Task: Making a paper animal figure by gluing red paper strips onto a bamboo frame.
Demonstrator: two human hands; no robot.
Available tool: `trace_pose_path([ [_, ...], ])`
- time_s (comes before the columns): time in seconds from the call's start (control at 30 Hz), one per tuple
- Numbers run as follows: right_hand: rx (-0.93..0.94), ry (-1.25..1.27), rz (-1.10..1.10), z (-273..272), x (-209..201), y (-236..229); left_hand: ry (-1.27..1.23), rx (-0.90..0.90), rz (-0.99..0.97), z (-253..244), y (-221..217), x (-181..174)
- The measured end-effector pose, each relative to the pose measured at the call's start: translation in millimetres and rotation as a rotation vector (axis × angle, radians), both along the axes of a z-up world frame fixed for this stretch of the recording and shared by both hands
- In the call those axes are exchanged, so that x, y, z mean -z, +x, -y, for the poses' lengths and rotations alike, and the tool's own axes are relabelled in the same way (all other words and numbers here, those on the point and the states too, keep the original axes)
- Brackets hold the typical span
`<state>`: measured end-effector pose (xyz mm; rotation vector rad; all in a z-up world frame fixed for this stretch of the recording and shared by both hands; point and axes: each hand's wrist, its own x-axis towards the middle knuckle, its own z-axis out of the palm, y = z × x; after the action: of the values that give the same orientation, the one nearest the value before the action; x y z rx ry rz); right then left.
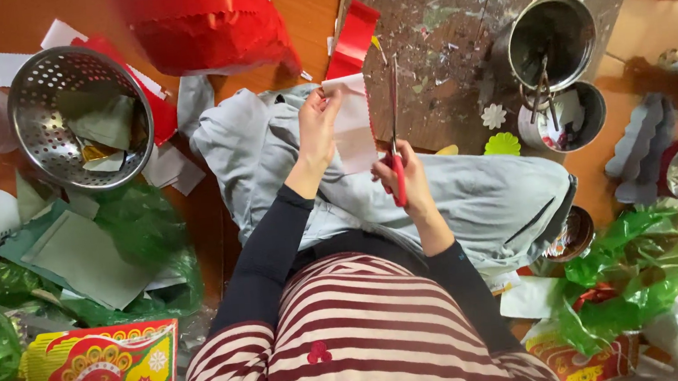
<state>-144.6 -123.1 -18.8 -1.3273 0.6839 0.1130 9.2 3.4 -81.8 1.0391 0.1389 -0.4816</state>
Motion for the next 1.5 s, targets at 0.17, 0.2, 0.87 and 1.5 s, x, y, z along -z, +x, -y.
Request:
trace_pose_path([
  [0.17, -0.252, 0.364, 0.251, 34, -36, -30, -0.112, 0.191, 0.047, -22, 21, -25],
  [0.2, -0.362, 0.405, 0.297, 37, -53, -31, -0.129, 0.244, 0.03, -26, 24, -32],
  [0.87, -0.157, -0.505, 0.045, 130, 81, 13, 0.352, 0.701, 0.213, -48, 21, -11],
  [1.5, 0.763, -0.751, 0.555, 187, -11, -106, 0.88, 0.343, 0.885, 16, 4, 107],
])
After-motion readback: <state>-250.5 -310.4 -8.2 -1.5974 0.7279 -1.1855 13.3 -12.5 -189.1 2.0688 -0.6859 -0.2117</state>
